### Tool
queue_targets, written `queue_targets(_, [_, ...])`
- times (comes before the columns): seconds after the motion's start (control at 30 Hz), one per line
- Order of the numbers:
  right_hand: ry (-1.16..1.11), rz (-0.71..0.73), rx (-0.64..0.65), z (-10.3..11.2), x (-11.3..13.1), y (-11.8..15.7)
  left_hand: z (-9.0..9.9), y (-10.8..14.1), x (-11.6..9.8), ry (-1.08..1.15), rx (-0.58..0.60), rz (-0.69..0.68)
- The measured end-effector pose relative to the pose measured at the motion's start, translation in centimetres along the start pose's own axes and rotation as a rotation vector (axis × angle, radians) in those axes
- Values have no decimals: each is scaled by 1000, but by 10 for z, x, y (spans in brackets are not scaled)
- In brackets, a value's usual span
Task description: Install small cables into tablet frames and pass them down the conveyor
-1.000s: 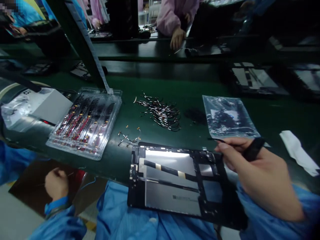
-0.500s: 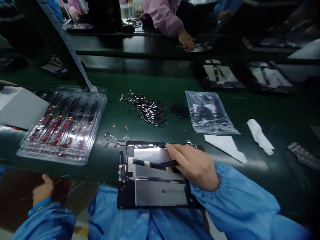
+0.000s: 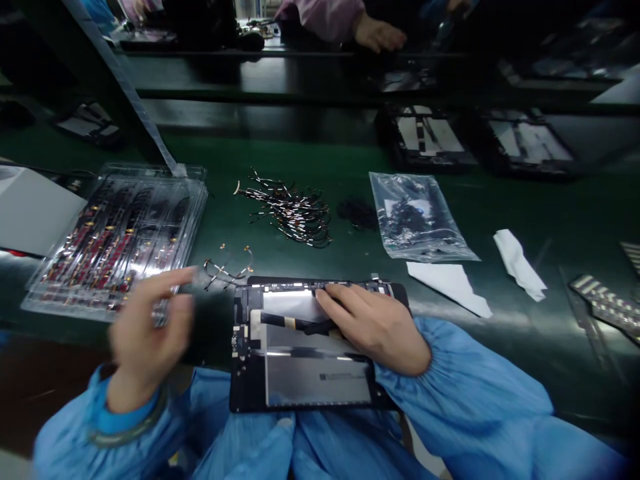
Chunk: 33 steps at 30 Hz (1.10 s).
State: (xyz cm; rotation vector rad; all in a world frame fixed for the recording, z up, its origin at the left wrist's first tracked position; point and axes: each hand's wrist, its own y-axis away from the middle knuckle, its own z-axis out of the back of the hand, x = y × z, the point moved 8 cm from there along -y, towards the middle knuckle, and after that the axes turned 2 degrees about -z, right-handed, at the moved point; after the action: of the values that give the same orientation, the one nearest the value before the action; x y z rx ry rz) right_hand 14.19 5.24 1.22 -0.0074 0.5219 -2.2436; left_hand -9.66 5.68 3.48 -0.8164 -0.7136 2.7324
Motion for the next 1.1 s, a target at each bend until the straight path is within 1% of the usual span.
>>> queue_targets(0.03, [-3,-3,0,0,0,0,-25,-5,-32,44,146,-235])
queue_targets(0.07, [-5,-7,-1,0,-1,0,-47,-4,-57,76,282,-409])
queue_targets(0.1, [-7,-12,-2,0,-1,0,-66,-3,-74,74,380,-516])
queue_targets(0.17, [-5,-19,2,0,-1,-1,-93,-1,-94,20,487,-637])
queue_targets(0.2, [-2,-18,2,0,0,-2,-102,1,-99,-17,513,-671])
queue_targets(0.27, [1,-6,-1,1,2,-2,-114,4,-103,-83,547,-721])
queue_targets(0.37, [-24,-10,12,4,2,1,-119,9,-101,-132,570,-744])
queue_targets(0.5, [-77,-58,62,10,-6,11,-117,9,-98,-114,576,-728])
queue_targets(0.6, [-64,-56,71,15,-8,18,-120,9,-96,-105,603,-722])
queue_targets(0.83, [21,-84,33,11,-11,26,-122,11,-97,-140,620,-736])
queue_targets(1.1, [1,-88,16,10,-11,25,-121,12,-101,-168,618,-750])
